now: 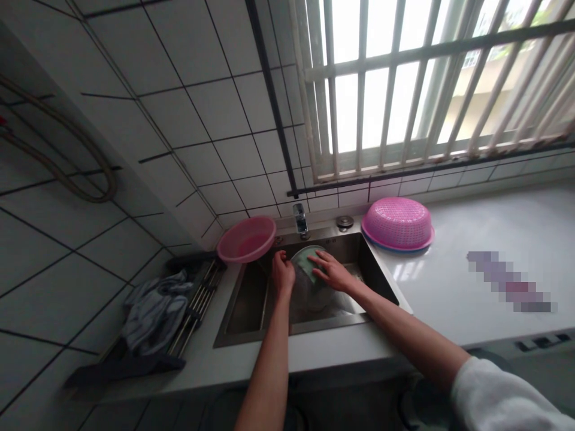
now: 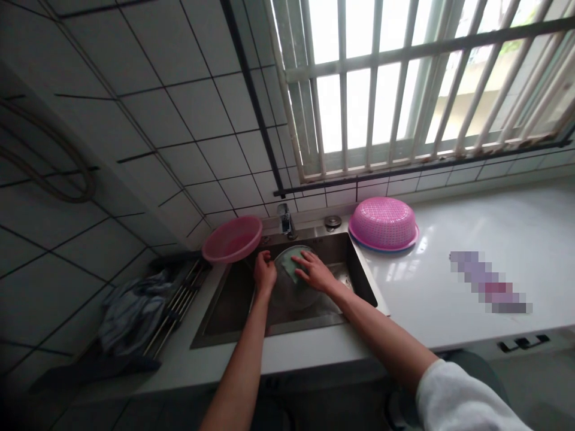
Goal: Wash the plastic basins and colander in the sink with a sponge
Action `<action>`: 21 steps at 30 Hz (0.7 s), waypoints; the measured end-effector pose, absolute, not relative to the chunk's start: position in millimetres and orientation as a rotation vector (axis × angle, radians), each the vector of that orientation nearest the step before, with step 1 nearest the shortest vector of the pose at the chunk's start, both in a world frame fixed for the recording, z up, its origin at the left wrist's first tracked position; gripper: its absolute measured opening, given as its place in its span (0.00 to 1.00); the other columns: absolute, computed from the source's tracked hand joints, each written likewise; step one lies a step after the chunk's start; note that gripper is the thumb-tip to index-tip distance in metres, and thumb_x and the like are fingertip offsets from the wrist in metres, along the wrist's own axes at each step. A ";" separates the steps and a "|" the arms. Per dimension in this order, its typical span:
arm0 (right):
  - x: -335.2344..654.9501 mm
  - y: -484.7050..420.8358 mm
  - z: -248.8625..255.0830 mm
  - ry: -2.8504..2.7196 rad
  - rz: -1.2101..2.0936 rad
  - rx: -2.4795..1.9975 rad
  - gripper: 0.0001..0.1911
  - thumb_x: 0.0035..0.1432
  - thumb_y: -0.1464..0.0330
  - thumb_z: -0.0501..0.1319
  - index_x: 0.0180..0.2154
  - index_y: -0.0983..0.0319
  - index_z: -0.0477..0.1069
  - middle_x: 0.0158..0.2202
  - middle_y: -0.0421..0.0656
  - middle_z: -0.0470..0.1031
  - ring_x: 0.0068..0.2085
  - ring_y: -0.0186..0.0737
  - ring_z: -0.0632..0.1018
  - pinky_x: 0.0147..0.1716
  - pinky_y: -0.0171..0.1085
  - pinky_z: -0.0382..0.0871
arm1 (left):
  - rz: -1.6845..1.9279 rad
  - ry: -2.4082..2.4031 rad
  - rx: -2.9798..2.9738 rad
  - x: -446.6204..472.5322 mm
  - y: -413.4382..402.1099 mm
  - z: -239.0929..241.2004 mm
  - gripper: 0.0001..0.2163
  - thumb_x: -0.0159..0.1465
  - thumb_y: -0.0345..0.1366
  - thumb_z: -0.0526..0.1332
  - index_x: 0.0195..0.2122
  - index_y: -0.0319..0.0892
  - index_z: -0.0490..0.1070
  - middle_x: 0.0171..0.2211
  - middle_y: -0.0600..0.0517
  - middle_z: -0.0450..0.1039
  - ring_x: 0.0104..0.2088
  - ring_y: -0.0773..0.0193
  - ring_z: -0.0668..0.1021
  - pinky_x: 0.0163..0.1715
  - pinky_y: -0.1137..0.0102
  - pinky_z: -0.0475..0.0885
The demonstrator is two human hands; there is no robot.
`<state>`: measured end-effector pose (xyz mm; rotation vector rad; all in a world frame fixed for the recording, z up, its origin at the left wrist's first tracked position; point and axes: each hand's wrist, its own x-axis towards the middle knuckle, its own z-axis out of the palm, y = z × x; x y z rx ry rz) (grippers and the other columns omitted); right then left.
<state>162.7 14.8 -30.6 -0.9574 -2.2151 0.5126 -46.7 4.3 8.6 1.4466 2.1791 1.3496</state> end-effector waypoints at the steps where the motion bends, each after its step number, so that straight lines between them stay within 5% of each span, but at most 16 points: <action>1: 157.7 9.9 -28.8 -2.258 0.480 -0.916 0.27 0.72 0.60 0.59 0.70 0.53 0.64 0.73 0.51 0.58 0.73 0.54 0.61 0.70 0.56 0.57 | 1.332 2.175 1.444 -47.9 3.9 10.1 0.20 0.64 0.26 0.55 0.56 0.42 0.71 0.53 0.42 0.79 0.54 0.56 0.79 0.54 0.65 0.70; 5: 146.6 -7.5 -18.5 -2.436 0.344 -0.723 0.28 0.71 0.65 0.61 0.69 0.49 0.65 0.74 0.48 0.58 0.74 0.56 0.58 0.70 0.60 0.55 | 1.045 2.144 1.306 -56.9 7.0 13.0 0.16 0.69 0.35 0.54 0.54 0.44 0.76 0.52 0.42 0.81 0.52 0.51 0.81 0.52 0.62 0.72; 9: 158.5 -1.9 -14.7 -2.456 0.429 -0.604 0.26 0.70 0.63 0.63 0.68 0.47 0.67 0.74 0.44 0.59 0.74 0.53 0.58 0.72 0.57 0.53 | 0.929 1.988 1.222 -67.3 10.2 11.4 0.22 0.69 0.52 0.56 0.34 0.40 0.81 0.35 0.41 0.83 0.44 0.47 0.84 0.41 0.64 0.74; 13: 182.4 25.4 -24.2 -2.183 0.703 -0.876 0.26 0.73 0.59 0.58 0.68 0.54 0.66 0.70 0.50 0.65 0.71 0.50 0.66 0.69 0.52 0.62 | 1.023 1.838 1.138 -65.9 7.4 8.4 0.26 0.63 0.60 0.62 0.29 0.39 0.79 0.22 0.46 0.77 0.30 0.52 0.82 0.30 0.66 0.72; 16: 185.3 31.9 -27.6 -2.035 0.695 -1.064 0.26 0.75 0.60 0.54 0.70 0.56 0.64 0.69 0.52 0.67 0.70 0.51 0.67 0.67 0.54 0.64 | 1.120 1.746 1.033 -59.1 5.0 6.4 0.26 0.61 0.61 0.64 0.32 0.38 0.79 0.21 0.48 0.76 0.27 0.57 0.80 0.29 0.67 0.72; 21: 151.7 -4.4 -16.1 -2.391 0.296 -0.751 0.23 0.71 0.63 0.60 0.65 0.50 0.71 0.73 0.44 0.61 0.75 0.55 0.55 0.73 0.63 0.44 | 1.163 1.570 0.845 -51.6 3.9 0.4 0.31 0.61 0.65 0.62 0.38 0.37 0.81 0.30 0.44 0.82 0.33 0.56 0.83 0.33 0.66 0.75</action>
